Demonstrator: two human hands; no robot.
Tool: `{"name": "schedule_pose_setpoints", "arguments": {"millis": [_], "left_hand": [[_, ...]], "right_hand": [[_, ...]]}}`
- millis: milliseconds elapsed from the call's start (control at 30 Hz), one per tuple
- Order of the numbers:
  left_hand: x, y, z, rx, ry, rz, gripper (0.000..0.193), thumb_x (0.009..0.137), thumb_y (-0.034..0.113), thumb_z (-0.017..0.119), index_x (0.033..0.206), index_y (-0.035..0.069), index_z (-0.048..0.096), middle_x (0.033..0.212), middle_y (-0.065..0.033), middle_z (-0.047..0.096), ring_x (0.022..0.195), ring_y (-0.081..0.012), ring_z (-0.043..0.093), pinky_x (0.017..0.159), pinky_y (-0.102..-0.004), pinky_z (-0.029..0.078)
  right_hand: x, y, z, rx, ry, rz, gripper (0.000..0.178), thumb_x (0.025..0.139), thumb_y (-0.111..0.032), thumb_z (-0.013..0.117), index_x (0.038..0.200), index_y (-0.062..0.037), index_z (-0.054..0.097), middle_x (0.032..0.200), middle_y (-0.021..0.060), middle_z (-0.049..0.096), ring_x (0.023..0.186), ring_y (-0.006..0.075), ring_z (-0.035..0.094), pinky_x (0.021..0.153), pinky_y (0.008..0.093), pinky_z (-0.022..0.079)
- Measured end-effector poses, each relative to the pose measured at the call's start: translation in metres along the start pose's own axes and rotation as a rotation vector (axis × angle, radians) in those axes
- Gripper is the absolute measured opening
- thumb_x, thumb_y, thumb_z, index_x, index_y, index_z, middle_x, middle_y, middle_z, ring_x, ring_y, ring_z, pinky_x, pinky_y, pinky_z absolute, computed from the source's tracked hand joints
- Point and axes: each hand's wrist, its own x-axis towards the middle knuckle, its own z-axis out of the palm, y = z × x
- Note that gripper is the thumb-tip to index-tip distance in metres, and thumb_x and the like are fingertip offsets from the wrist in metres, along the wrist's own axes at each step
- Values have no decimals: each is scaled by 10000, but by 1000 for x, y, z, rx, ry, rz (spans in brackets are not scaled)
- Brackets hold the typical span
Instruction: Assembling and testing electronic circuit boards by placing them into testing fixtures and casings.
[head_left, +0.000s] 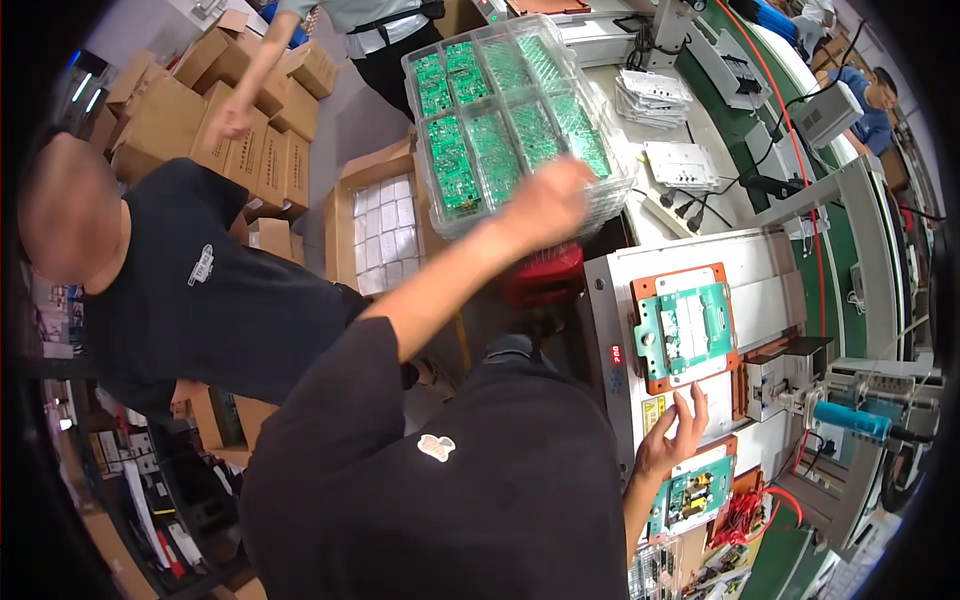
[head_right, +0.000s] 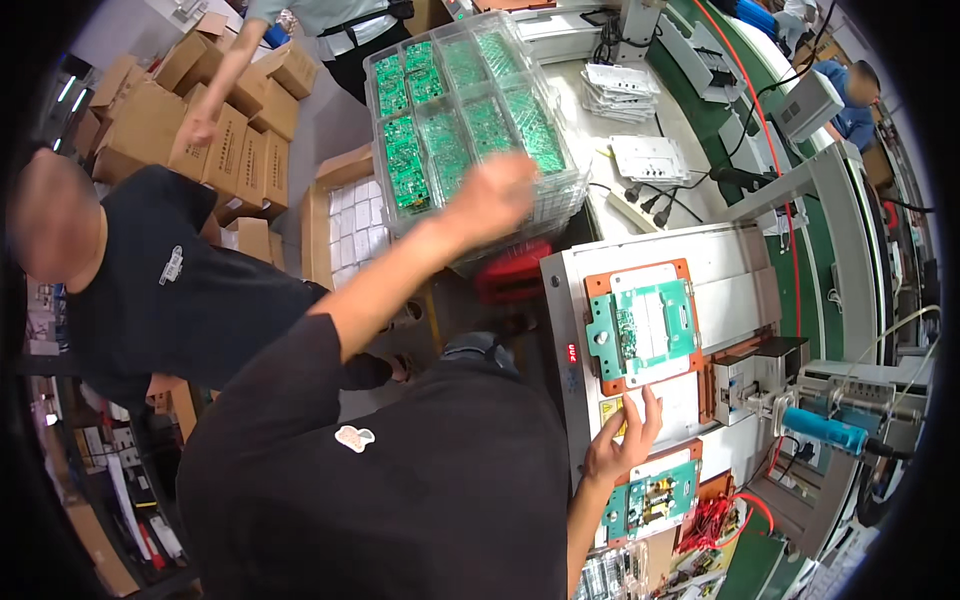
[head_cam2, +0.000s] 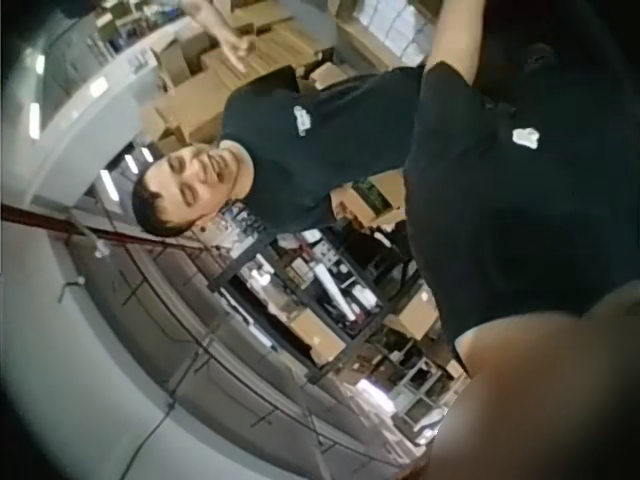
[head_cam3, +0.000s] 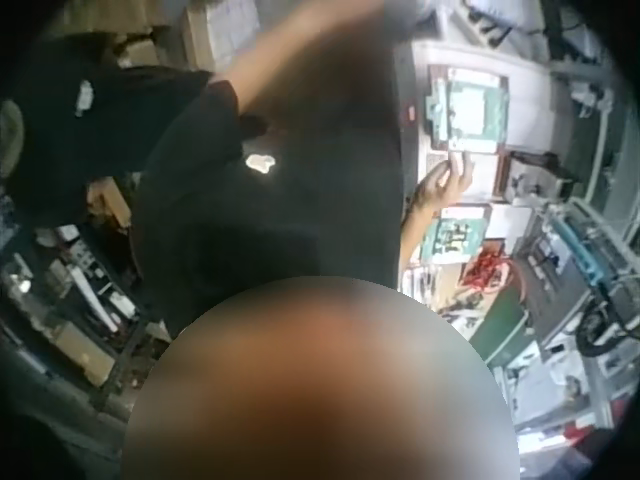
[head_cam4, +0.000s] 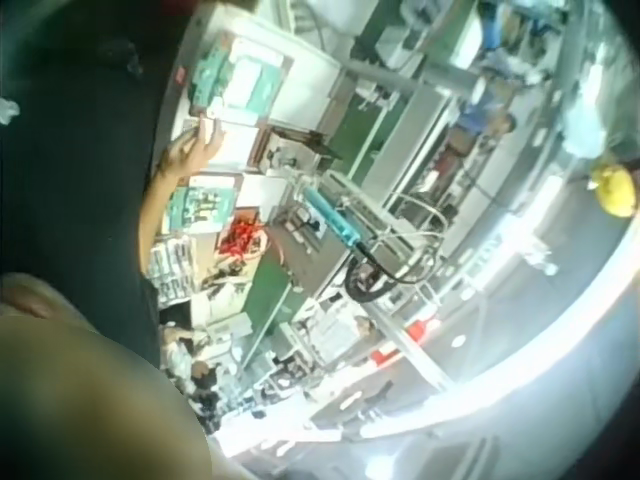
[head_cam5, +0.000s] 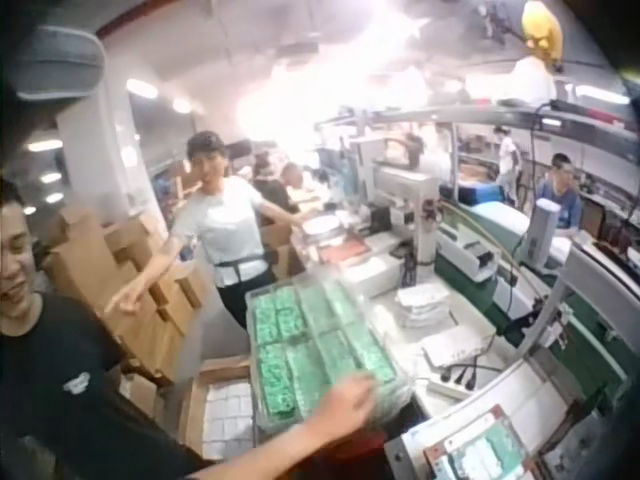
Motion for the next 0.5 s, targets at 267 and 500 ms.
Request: {"name": "schedule_pose_setpoints", "arguments": {"millis": [267,500], "left_hand": [[61,-239,-101,687,-220,-321,793,925,647,544,1334,-32,574,1416,-268,528,1329,-403,500,1106,-438,415],[76,-244,-155,494,-405,-53,643,808,371,774,1310,9,599,1344,-200,601,1246,-346,571,1064,-428,446]], "right_hand": [[22,-21,7,200,-76,51,182,918,103,573,1060,41,667,1074,167,683,924,262,671,836,341,545],[17,-29,13,223,-72,134,184,913,113,571,1047,41,674,1044,162,684,852,219,664,761,308,552]]}}
